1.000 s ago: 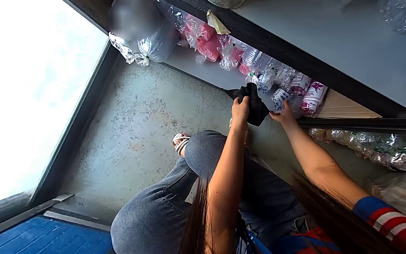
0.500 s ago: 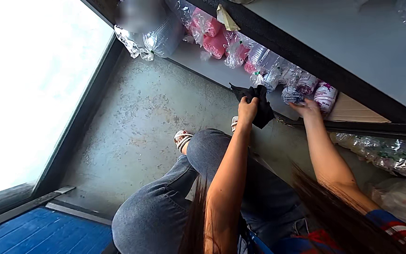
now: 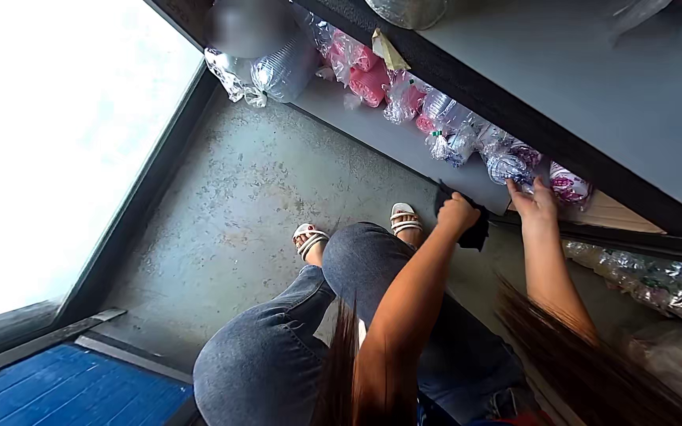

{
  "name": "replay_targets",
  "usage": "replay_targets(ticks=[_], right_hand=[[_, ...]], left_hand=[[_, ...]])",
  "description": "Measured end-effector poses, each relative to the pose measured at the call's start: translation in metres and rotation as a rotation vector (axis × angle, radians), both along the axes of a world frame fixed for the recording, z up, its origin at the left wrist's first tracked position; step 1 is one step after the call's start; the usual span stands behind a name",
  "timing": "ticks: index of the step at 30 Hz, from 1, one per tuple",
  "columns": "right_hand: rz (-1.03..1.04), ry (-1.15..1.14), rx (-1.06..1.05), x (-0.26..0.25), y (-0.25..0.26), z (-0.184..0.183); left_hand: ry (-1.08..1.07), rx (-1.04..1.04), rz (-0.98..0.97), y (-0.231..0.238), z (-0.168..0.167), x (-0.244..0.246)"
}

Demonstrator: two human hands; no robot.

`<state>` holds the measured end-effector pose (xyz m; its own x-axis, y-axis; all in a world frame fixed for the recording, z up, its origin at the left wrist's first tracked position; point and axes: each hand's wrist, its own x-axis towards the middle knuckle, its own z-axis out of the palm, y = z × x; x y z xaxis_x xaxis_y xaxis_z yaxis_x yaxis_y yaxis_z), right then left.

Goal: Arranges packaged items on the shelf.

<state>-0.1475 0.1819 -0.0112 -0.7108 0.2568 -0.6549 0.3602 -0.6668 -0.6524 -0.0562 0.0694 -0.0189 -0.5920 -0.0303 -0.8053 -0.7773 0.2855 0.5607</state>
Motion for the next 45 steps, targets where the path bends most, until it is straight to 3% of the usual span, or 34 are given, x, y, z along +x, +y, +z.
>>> replay_targets(ticks=[3,6,8,12,14,16,19,22,24,26,29,31,32,34,35,37,39,42,45], right_hand=[[0.019,-0.026,0.028,-0.003,-0.002,0.007],[0.053,-0.033,0.063,-0.002,-0.001,0.009],[0.096,-0.035,0.066,-0.001,0.001,0.005],[0.116,-0.03,0.015,0.001,0.01,-0.005],[0.098,-0.017,0.02,0.002,0.009,-0.006],[0.091,-0.016,0.031,0.003,0.008,-0.003],[0.1,-0.023,0.046,0.001,0.008,0.0],[0.094,-0.019,0.049,-0.001,0.013,-0.004],[0.106,-0.006,0.043,-0.001,0.018,-0.01],[0.117,0.001,0.037,-0.001,0.018,-0.014],[0.101,0.001,0.036,0.0,0.017,-0.02],[0.087,-0.003,0.055,0.002,0.015,-0.02],[0.088,-0.002,0.058,0.003,0.014,-0.022],[0.108,-0.016,0.058,0.006,0.01,-0.025],[0.105,-0.032,0.055,0.007,0.008,-0.027],[0.096,-0.07,0.057,0.009,0.003,-0.039],[0.119,-0.111,0.084,0.012,-0.002,-0.058],[0.251,-0.153,0.135,0.027,-0.009,-0.08],[0.359,-0.274,0.261,0.043,-0.026,-0.067]], left_hand=[[0.124,0.167,-0.023,0.022,-0.014,-0.037],[0.181,0.266,0.268,0.035,-0.04,-0.058],[0.09,0.241,0.436,0.039,-0.059,-0.056],[-0.162,0.264,0.562,0.044,-0.082,-0.051],[-0.121,0.364,0.616,0.048,-0.089,-0.059],[-0.051,0.414,0.549,0.054,-0.09,-0.069],[-0.064,0.355,0.461,0.052,-0.088,-0.083],[-0.194,0.244,0.716,0.038,-0.106,-0.08],[-0.284,0.176,0.926,0.014,-0.116,-0.068],[-0.325,0.145,1.033,-0.028,-0.103,-0.059],[-0.236,-0.088,1.25,-0.081,-0.099,-0.057],[-0.279,0.098,1.182,-0.142,-0.055,-0.04],[-0.246,0.054,1.203,-0.169,-0.052,-0.034],[-0.026,-0.281,1.426,-0.209,-0.084,-0.025],[0.038,-0.336,1.487,-0.235,-0.09,-0.014],[0.129,-0.437,1.58,-0.272,-0.079,0.008],[0.297,-0.56,1.531,-0.282,-0.073,0.024],[0.464,-0.545,1.196,-0.26,-0.07,0.033],[0.494,-0.431,0.825,-0.226,-0.088,0.015]])
